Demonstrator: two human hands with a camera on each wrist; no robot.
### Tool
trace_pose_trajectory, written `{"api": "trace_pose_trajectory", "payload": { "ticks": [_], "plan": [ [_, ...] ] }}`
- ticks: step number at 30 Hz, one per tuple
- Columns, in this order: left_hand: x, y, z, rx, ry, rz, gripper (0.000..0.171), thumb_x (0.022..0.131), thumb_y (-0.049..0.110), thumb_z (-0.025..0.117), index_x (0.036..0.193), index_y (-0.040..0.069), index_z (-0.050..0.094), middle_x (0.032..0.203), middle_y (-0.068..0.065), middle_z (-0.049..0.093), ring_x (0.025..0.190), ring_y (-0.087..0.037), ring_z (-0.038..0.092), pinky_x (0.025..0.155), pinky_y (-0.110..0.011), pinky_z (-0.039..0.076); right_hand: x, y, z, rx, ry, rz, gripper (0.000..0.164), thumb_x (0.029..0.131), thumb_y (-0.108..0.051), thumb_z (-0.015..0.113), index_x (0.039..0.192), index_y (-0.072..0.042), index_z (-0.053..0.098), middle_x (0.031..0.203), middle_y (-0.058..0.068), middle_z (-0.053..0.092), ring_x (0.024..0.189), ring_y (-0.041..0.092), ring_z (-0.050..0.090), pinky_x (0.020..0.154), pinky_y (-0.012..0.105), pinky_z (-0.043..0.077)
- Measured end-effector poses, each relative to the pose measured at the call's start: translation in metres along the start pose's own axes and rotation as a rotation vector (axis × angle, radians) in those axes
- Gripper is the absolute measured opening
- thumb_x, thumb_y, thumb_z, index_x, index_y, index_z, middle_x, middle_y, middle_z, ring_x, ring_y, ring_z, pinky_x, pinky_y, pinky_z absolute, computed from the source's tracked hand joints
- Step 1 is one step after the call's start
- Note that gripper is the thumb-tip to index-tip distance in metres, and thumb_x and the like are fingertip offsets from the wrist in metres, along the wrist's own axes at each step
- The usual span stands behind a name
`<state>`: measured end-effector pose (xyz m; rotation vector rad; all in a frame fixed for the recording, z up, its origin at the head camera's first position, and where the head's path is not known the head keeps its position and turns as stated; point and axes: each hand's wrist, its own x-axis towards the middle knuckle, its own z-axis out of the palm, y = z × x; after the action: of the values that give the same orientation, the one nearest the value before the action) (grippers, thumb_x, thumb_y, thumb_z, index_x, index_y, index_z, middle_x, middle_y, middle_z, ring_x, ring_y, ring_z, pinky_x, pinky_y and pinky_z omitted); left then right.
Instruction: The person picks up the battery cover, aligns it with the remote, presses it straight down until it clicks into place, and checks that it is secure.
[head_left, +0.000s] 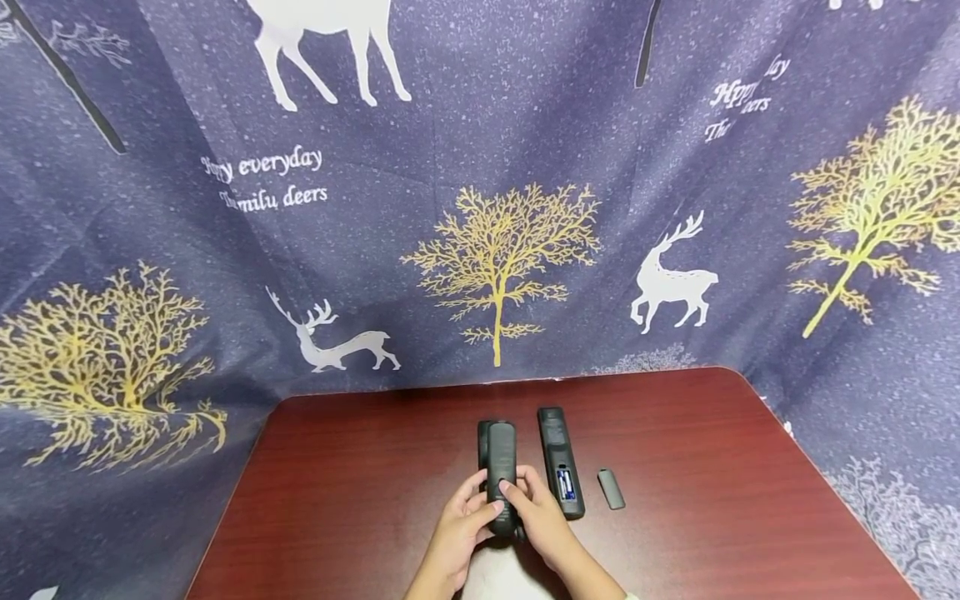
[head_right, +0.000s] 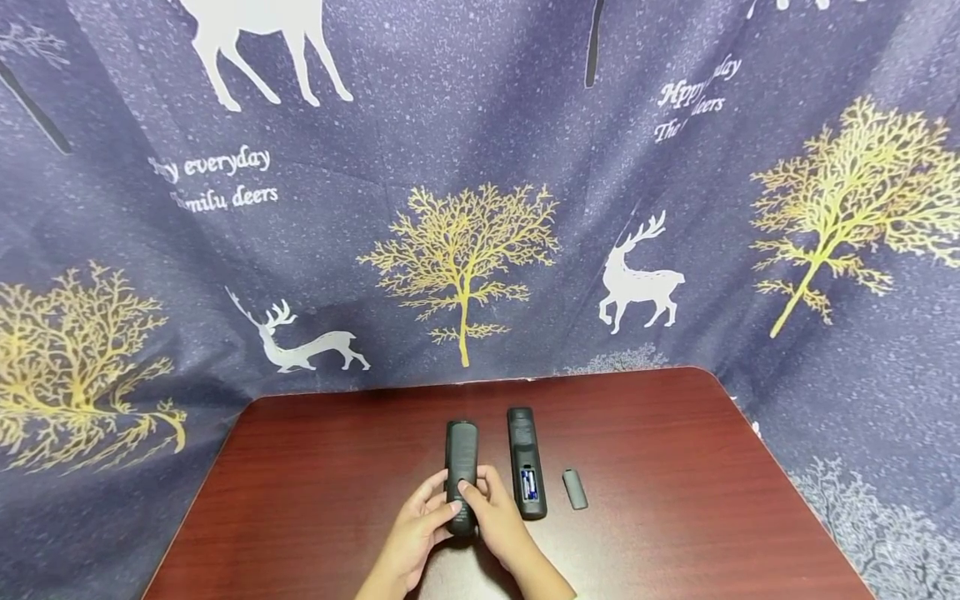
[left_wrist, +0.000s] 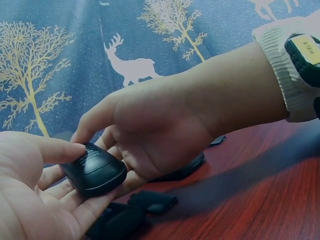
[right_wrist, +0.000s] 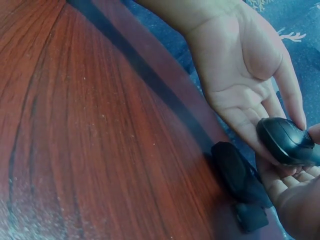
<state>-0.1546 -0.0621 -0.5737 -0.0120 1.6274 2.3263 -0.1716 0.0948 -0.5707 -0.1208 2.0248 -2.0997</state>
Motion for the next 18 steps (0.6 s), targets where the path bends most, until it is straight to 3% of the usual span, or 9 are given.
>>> {"api": "trace_pose_trajectory", "payload": {
  "ticks": [18],
  "plan": [
    [-0.0001, -0.0005, -0.0002, -0.013, 0.016, -0.003, 0.068, 0.095, 0.010, 0.065, 0.155, 0.002, 0.032, 0.125, -0.012, 0.070, 0.098, -0.015, 0.071, 0.083, -0.031, 0.057, 0.0009, 0.0003, -0.0008, -0.068, -0.018, -0.032, 0.038, 0.103, -0.028, 0.057, 0.128, 0.000, 0.051, 0.119, 0.019, 0.071, 0.093, 0.010, 0.069, 0.084, 0.020, 0.051]
  ]
}}
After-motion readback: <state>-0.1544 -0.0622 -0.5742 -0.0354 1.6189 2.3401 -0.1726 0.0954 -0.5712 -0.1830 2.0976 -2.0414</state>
